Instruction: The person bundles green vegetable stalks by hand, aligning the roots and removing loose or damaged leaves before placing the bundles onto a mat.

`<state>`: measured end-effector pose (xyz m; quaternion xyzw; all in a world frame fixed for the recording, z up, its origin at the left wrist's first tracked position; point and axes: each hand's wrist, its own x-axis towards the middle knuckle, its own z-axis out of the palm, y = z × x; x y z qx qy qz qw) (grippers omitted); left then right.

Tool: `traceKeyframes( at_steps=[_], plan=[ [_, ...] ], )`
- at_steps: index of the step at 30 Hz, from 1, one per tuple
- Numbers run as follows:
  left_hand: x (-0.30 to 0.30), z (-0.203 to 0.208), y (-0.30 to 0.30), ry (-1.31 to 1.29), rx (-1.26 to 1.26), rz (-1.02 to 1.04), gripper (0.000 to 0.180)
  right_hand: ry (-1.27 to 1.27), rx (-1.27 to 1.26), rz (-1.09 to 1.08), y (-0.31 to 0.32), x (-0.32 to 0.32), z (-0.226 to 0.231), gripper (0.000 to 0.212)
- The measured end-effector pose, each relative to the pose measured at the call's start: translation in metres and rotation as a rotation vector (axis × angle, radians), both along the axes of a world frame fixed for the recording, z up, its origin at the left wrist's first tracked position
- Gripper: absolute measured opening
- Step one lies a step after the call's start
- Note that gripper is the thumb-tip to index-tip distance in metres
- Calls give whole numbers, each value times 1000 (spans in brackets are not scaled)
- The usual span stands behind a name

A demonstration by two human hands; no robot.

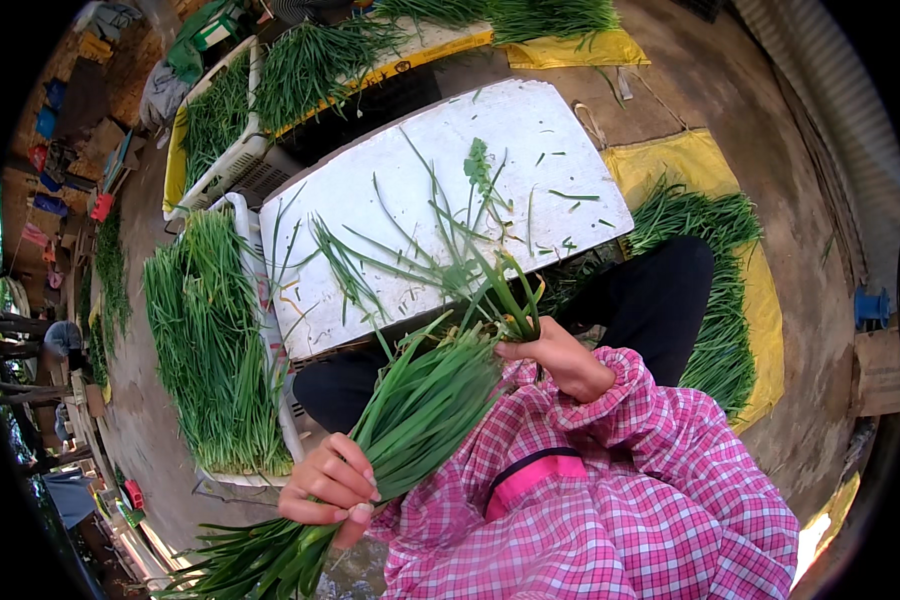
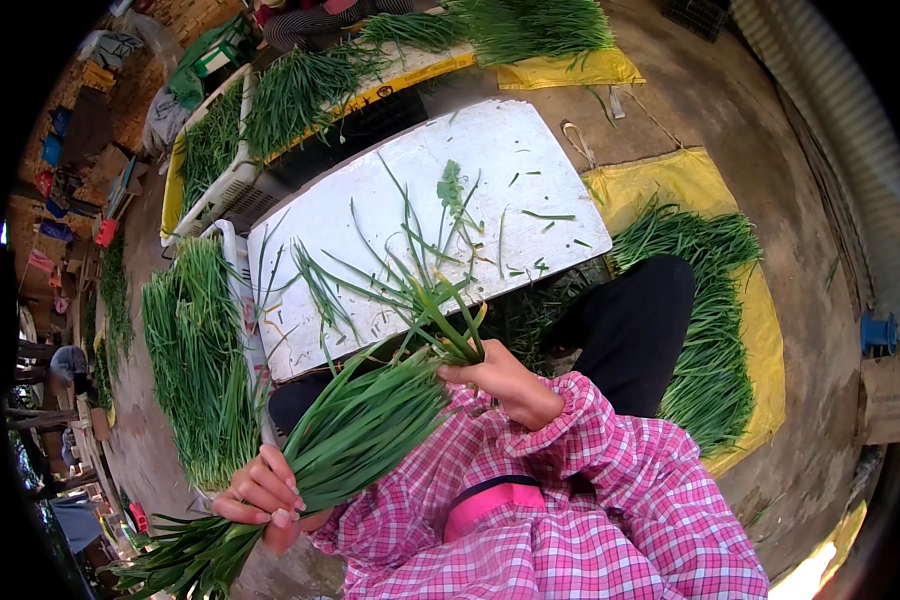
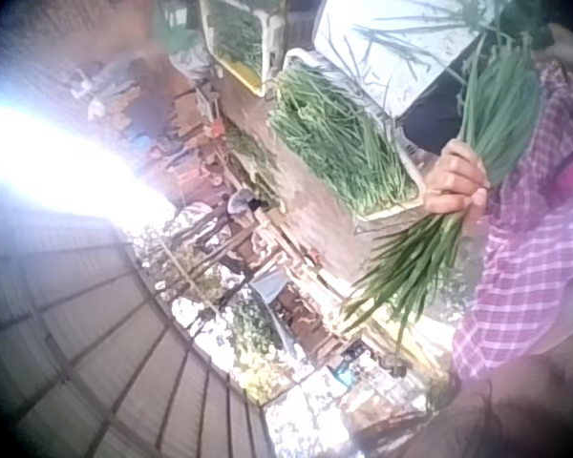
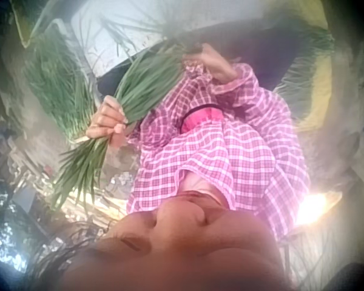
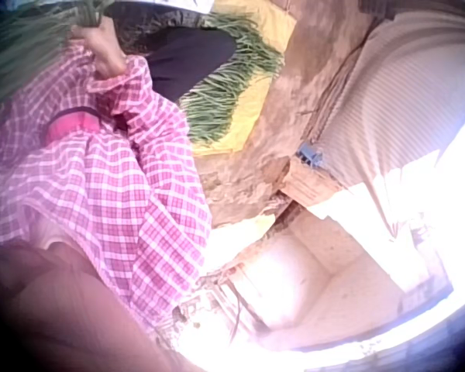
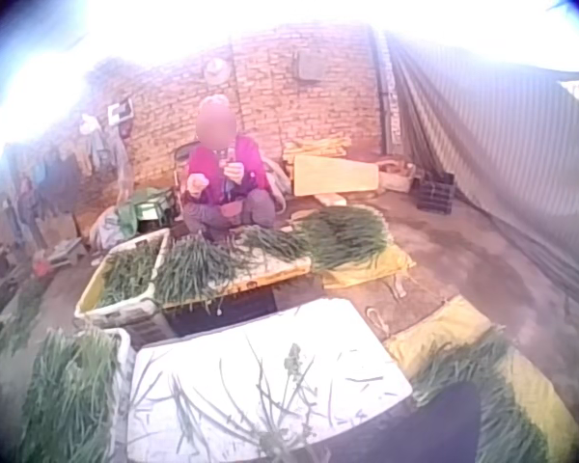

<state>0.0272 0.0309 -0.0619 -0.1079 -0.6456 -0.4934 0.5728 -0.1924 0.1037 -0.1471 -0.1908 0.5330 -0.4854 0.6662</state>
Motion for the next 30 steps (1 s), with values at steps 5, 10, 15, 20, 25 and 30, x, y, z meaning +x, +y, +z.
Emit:
traceKeyframes(
  at_steps=[5,10,15,20,25,30],
  plan=[
    [12,-4,10,109,85,103,25,168,108,-333,-2,-6,-34,9],
    [36,14,5,256,85,54,21,356,98,-312,10,-45,-64,8],
    [44,21,9,440,221,374,18,440,-75,-518,2,-83,-48,13],
    [47,3,-11,486,453,391,14,811,-326,-697,-17,-122,-12,12],
    [19,-44,-27,423,836,28,13,1155,-913,-495,-56,-101,39,23],
    [-48,-60,-14,40,1162,-178,18,1359,-1138,-135,-62,-57,75,29]
  ],
)
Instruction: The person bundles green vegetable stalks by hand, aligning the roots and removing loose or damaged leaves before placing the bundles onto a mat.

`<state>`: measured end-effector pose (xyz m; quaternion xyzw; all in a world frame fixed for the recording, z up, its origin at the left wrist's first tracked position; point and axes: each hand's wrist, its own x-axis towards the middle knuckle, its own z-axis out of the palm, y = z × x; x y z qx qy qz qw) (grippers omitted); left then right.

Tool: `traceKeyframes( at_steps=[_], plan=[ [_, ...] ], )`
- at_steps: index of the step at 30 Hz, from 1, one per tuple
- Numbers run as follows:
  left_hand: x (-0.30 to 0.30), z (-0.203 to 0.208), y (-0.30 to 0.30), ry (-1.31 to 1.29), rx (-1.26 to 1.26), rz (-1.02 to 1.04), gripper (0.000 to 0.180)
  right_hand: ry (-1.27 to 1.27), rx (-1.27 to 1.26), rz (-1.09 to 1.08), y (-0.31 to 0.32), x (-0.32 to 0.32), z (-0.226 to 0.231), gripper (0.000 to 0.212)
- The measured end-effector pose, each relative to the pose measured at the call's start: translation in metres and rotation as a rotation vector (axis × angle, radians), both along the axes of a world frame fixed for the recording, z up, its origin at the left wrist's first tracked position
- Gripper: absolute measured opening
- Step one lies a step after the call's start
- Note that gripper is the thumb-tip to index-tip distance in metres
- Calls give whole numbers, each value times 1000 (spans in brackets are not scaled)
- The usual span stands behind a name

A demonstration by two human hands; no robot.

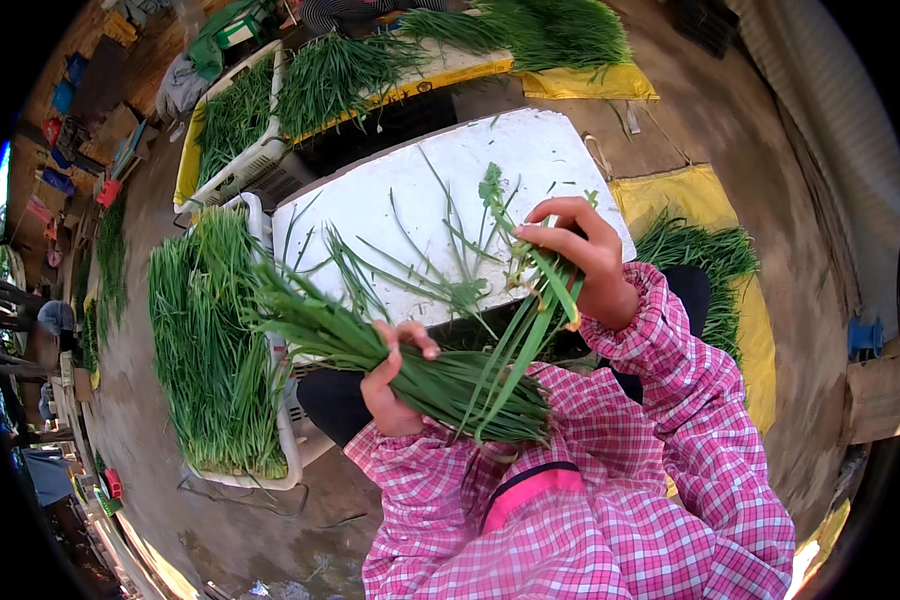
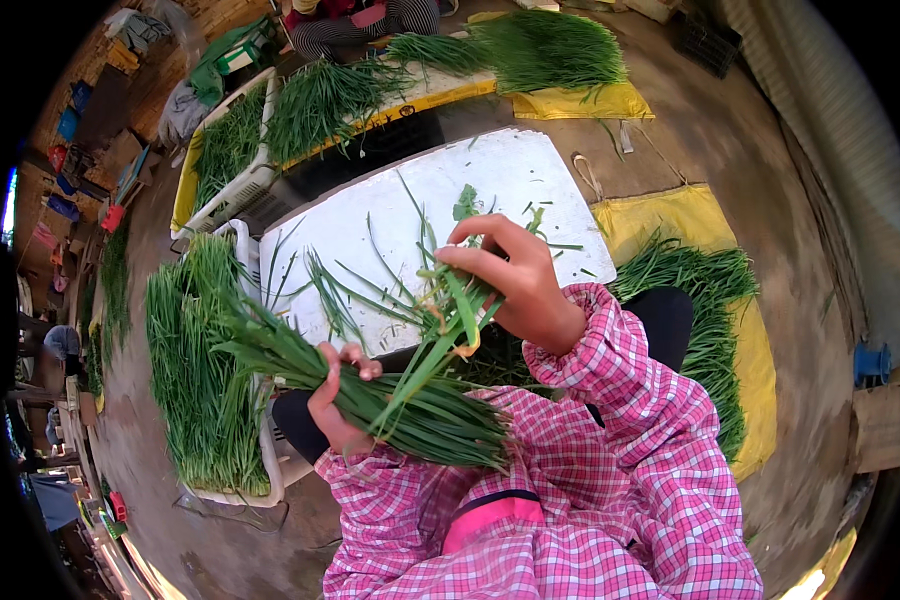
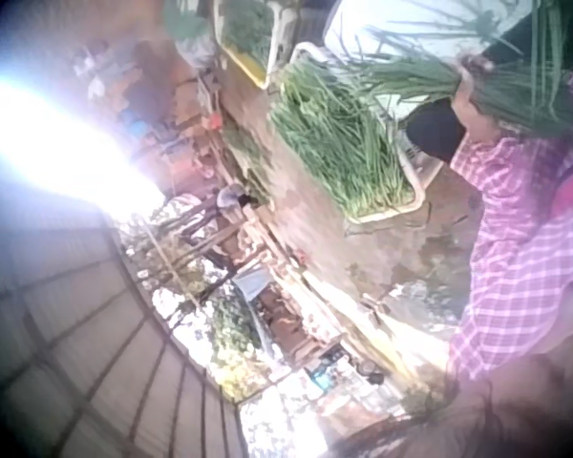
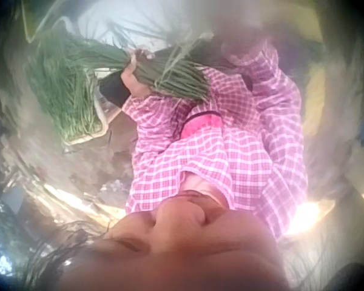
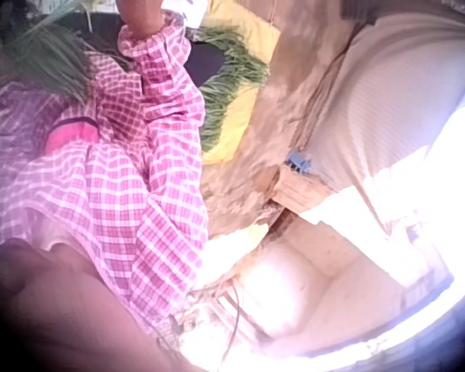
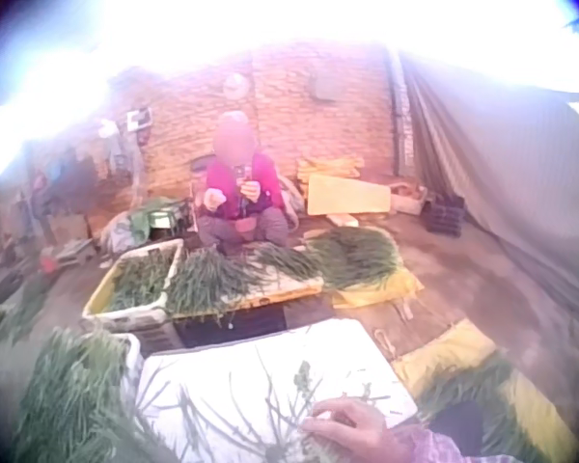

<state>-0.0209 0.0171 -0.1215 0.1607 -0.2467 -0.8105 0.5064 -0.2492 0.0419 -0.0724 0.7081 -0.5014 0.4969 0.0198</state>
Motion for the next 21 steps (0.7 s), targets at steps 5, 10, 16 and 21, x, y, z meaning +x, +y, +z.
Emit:
traceKeyframes(
  at_steps=[5,10,16,21],
  plan=[
    [-37,28,3,-176,168,-205,13,383,-201,224,-1,19,14,31],
    [-38,37,-8,-268,0,-215,17,506,-309,291,-8,25,23,29],
    [-31,34,-4,-226,-109,-211,25,518,-248,283,-18,16,34,22],
    [-38,20,3,-579,-278,-37,27,611,-175,344,-27,18,46,19]
  ],
)
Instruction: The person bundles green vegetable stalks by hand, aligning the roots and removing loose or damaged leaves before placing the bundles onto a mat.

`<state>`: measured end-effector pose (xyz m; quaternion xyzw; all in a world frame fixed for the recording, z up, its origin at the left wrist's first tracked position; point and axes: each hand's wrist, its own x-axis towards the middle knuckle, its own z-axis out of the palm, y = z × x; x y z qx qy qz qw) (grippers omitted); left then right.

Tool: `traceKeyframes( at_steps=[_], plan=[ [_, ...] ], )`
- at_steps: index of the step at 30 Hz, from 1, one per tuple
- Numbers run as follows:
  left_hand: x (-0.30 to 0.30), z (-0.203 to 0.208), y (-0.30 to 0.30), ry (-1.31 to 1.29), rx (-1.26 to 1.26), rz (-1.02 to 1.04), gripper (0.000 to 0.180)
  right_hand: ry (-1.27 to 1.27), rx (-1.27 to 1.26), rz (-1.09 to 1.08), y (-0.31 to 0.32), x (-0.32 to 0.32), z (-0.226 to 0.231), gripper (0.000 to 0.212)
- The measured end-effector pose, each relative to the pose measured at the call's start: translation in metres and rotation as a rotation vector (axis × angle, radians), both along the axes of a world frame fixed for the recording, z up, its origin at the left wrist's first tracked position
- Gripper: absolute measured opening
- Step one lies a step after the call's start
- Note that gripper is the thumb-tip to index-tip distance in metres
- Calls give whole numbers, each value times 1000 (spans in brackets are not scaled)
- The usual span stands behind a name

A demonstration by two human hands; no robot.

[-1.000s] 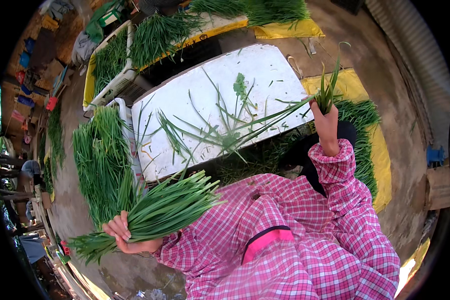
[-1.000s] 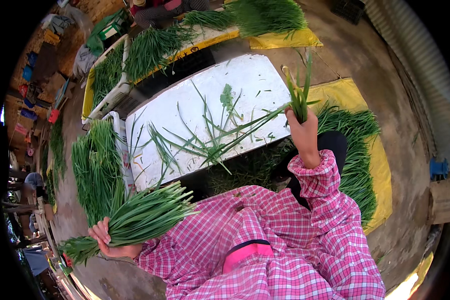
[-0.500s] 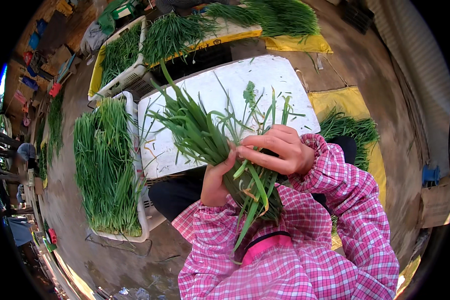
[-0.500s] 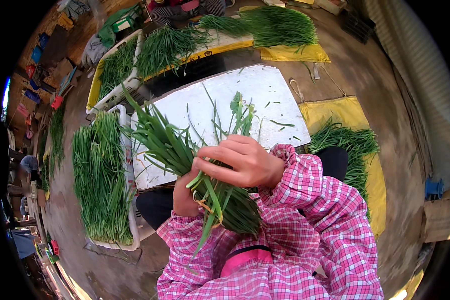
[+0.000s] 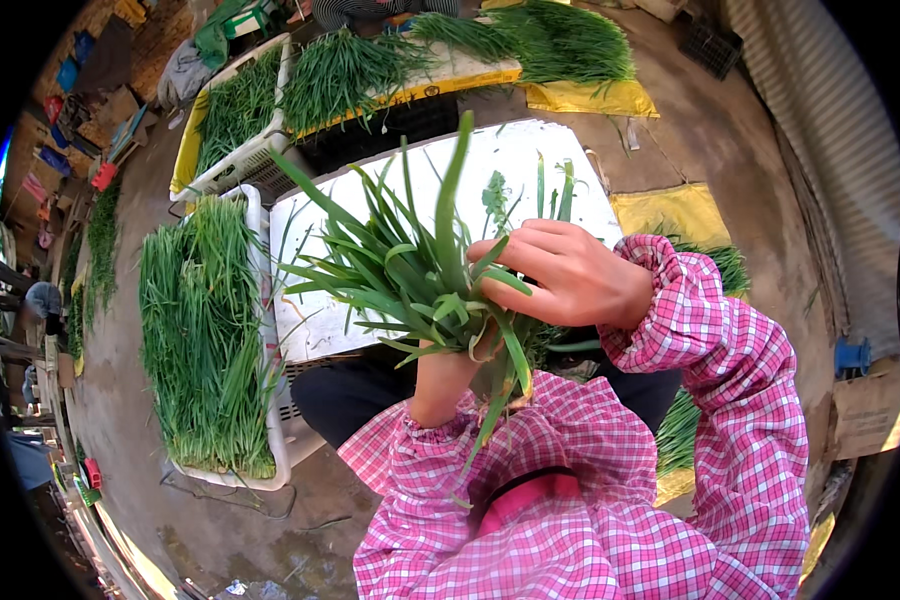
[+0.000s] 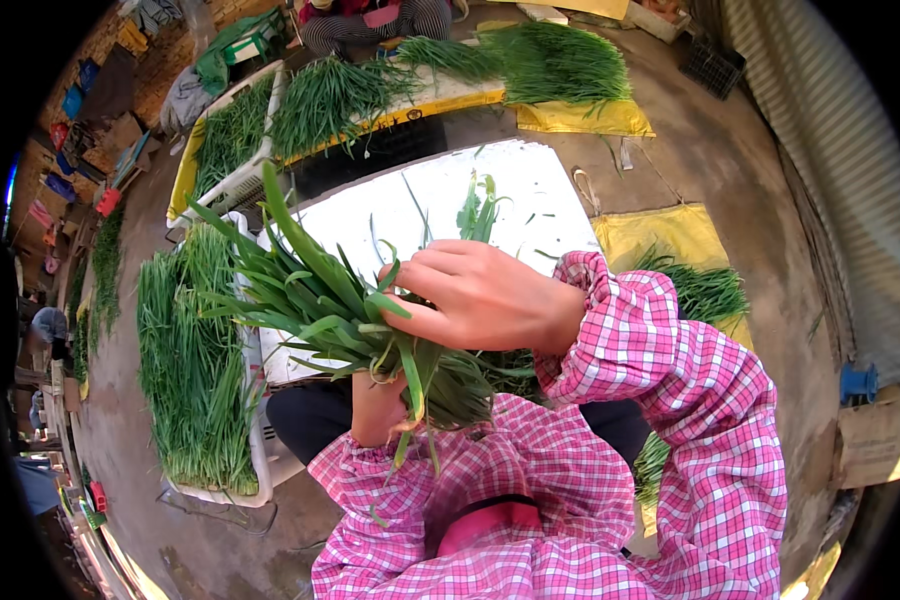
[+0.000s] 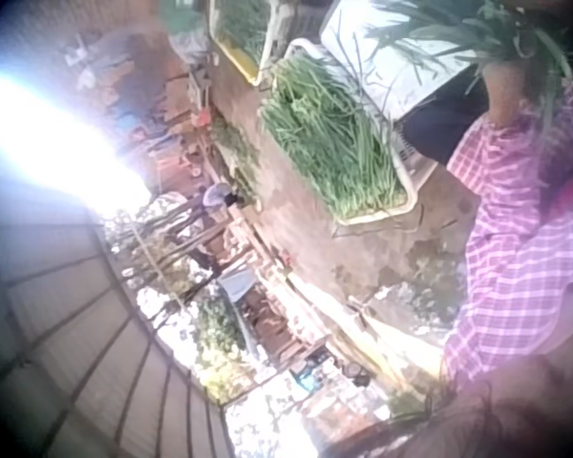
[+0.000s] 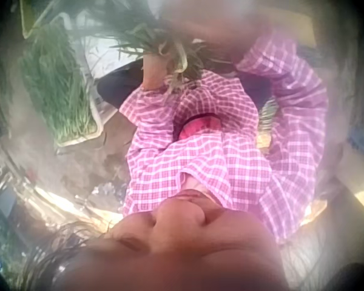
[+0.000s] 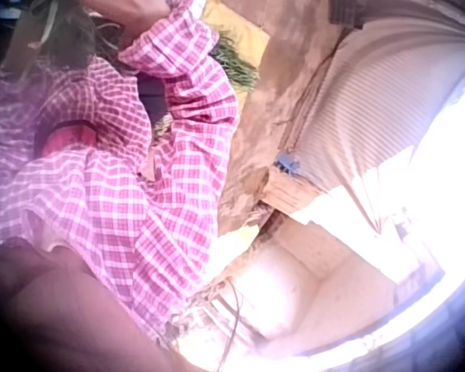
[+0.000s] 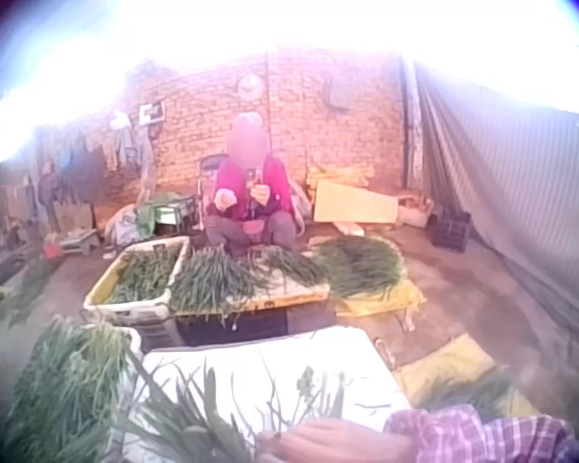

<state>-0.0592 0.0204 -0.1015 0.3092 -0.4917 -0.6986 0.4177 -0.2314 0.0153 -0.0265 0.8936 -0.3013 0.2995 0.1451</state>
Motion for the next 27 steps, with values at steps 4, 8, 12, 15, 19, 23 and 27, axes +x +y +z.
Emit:
traceKeyframes(
  at_steps=[4,8,12,15,19,23,27],
  plan=[
    [-2,3,-2,104,33,-40,26,31,-55,-45,-1,-8,4,19],
    [2,11,-5,-33,-86,-128,20,19,-157,-98,-1,-18,24,22],
    [9,13,-9,-11,-83,-98,19,-28,-141,-198,3,-32,47,21],
    [10,12,-9,18,-48,-107,22,-2,-115,-239,17,-39,50,20],
    [11,19,-10,-74,-97,-123,16,-58,-199,-318,24,-56,68,16],
    [18,3,-14,-6,19,-6,22,-605,388,-321,36,-103,82,24],
    [26,14,-21,242,-54,-48,19,3,1058,-98,50,-96,76,58]
  ],
)
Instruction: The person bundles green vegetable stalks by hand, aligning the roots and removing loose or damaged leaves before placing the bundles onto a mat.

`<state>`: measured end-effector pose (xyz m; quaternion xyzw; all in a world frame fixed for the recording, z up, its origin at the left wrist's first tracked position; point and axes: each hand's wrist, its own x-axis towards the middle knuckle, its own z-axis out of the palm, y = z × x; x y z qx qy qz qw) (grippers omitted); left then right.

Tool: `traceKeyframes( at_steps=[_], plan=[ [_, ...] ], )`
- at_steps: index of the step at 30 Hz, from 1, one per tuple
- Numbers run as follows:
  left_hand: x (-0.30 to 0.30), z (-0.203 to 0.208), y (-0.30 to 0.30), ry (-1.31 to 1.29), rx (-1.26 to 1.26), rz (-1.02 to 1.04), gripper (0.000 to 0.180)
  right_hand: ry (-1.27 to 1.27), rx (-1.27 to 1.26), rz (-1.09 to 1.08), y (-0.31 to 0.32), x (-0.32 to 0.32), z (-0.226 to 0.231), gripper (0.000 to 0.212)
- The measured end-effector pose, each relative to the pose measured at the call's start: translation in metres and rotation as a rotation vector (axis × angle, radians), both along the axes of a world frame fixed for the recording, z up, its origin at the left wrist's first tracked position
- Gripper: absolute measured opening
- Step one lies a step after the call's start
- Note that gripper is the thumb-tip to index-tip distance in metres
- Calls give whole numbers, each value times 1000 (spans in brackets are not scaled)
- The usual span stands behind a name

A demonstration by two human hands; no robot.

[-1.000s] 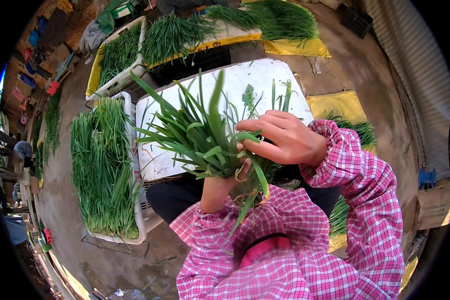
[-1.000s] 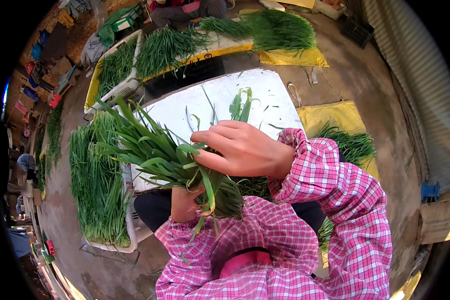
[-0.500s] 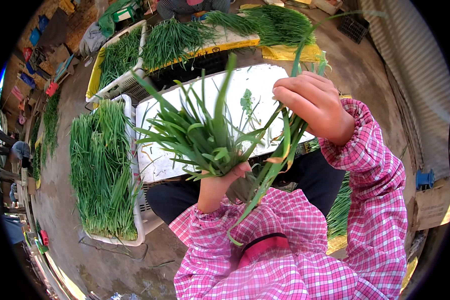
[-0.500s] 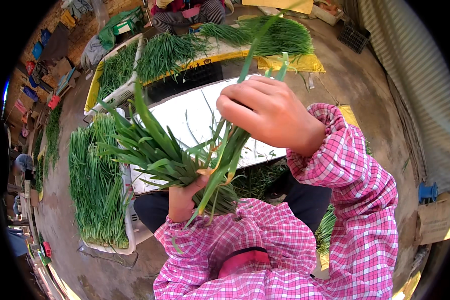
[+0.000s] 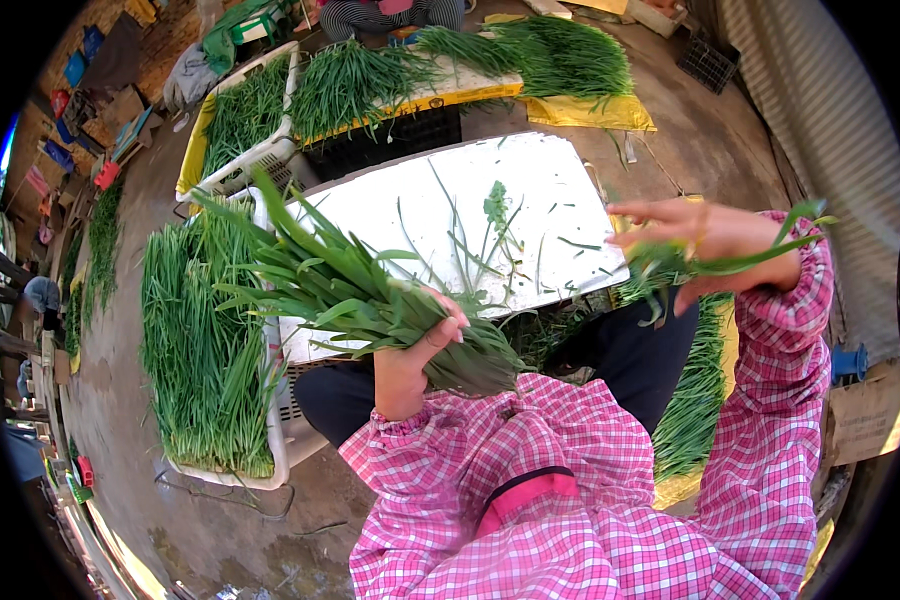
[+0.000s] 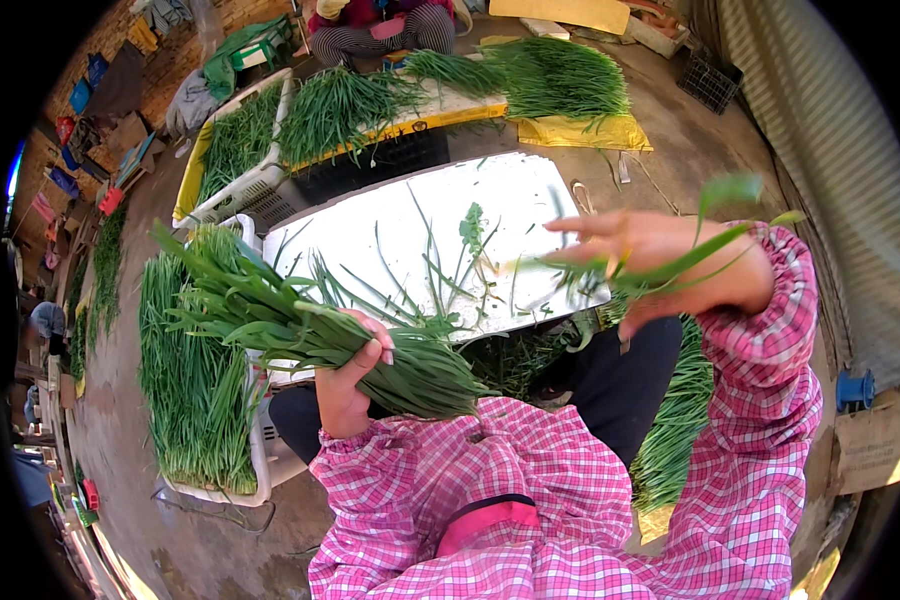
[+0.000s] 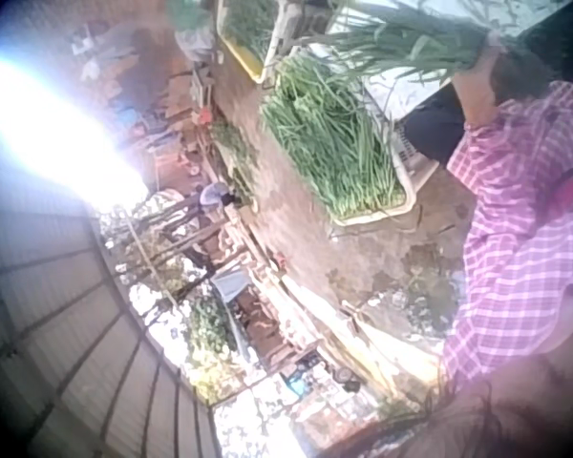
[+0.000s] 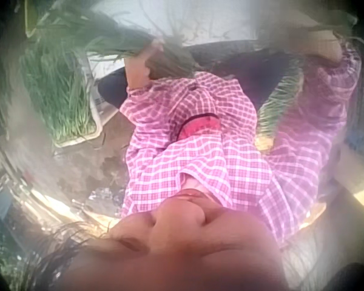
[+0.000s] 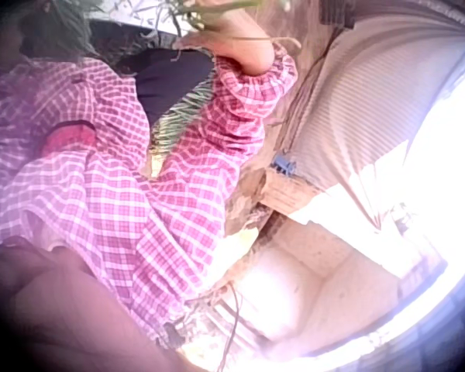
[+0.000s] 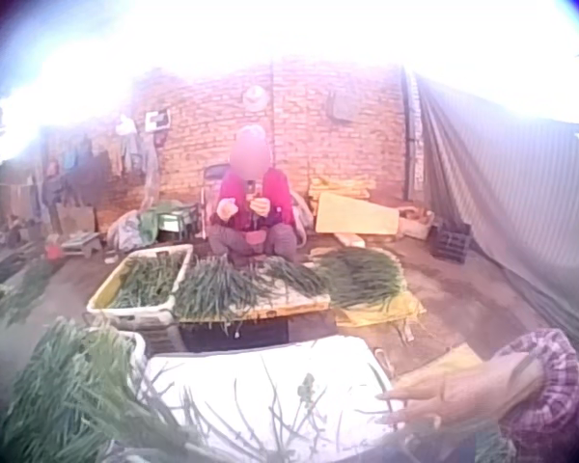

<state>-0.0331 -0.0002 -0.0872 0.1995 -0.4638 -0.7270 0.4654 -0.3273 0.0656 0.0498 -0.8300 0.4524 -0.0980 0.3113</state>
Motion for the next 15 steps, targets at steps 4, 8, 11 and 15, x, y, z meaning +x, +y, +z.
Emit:
traceKeyframes(
  at_steps=[4,8,11,15],
  plan=[
    [4,15,2,24,-51,-33,20,19,-33,59,1,30,-41,71],
    [-1,15,5,-162,-168,14,21,-495,449,-383,-4,90,-83,40],
    [-5,10,3,-211,-315,-32,18,-1044,705,-649,-9,118,-102,32],
    [-6,12,6,-217,-244,-222,14,-1290,812,-885,-19,133,-121,31]
  ],
)
